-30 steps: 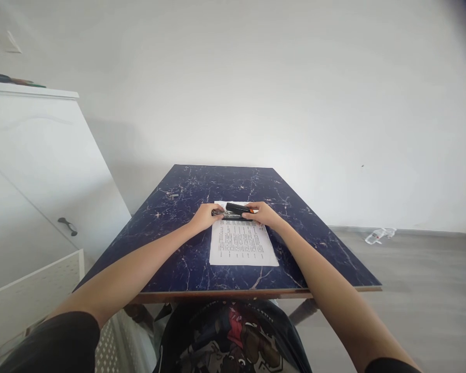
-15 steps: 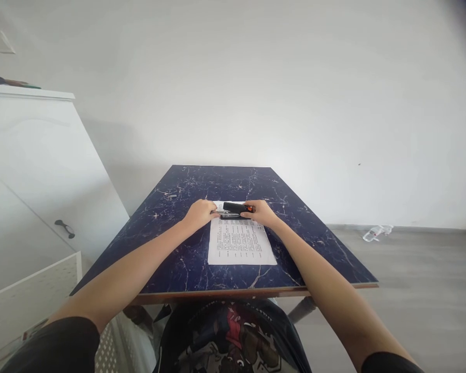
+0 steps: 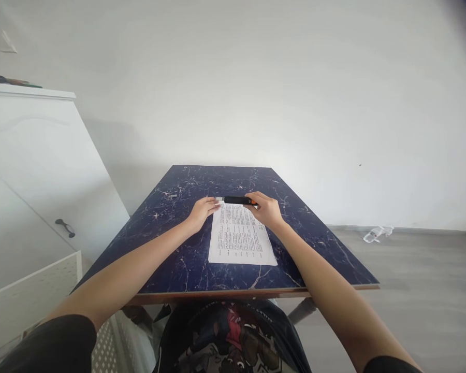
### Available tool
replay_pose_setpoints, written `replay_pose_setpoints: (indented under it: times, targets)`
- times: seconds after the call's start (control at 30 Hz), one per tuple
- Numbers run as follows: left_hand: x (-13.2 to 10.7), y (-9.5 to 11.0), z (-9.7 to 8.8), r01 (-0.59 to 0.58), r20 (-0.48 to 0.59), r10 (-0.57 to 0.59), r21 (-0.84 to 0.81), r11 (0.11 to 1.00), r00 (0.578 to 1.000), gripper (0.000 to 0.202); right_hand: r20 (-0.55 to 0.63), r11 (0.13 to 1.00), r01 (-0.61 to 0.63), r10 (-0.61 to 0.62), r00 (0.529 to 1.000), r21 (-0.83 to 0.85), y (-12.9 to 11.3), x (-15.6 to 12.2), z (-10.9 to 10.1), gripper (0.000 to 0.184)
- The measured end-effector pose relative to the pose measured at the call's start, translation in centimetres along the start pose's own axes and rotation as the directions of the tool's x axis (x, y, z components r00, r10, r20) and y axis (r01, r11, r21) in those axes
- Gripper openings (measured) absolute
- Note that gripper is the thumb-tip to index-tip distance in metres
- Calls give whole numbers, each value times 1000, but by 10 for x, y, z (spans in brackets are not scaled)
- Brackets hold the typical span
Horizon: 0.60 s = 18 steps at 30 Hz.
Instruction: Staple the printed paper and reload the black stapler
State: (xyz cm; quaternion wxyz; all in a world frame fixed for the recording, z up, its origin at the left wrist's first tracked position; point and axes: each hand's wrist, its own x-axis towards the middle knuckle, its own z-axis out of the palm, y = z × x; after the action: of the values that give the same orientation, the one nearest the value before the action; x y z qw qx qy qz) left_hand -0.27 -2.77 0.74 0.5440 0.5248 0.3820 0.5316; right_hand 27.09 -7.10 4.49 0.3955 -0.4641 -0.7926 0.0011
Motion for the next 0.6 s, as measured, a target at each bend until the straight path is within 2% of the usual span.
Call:
replay_pose_setpoints:
  times: [0.07,0.2,0.33,0.43,0.6]
  targets:
    - [-1,2,1,16,77,-10,-77,997,997,13,55,997,77,-76,996,-18,-6,-2,2,33]
    - [1,4,-2,24,117,-16,-68,997,993,16,167,984,177,-177,970,13,-12,-4,6,34]
    - [4,0,-6,3,131,-1,-19,1000,991,13,214,977,205,-213,953,57,-14,-6,5,36]
    - [5,-4,-7,-15,132,9,47,999,991,20,237,973,227,-232,943,48,-16,-6,1,38]
    - [4,-10,-7,10,148,-14,32,999,989,25,278,959,273,-285,917,82,-27,-4,-4,42]
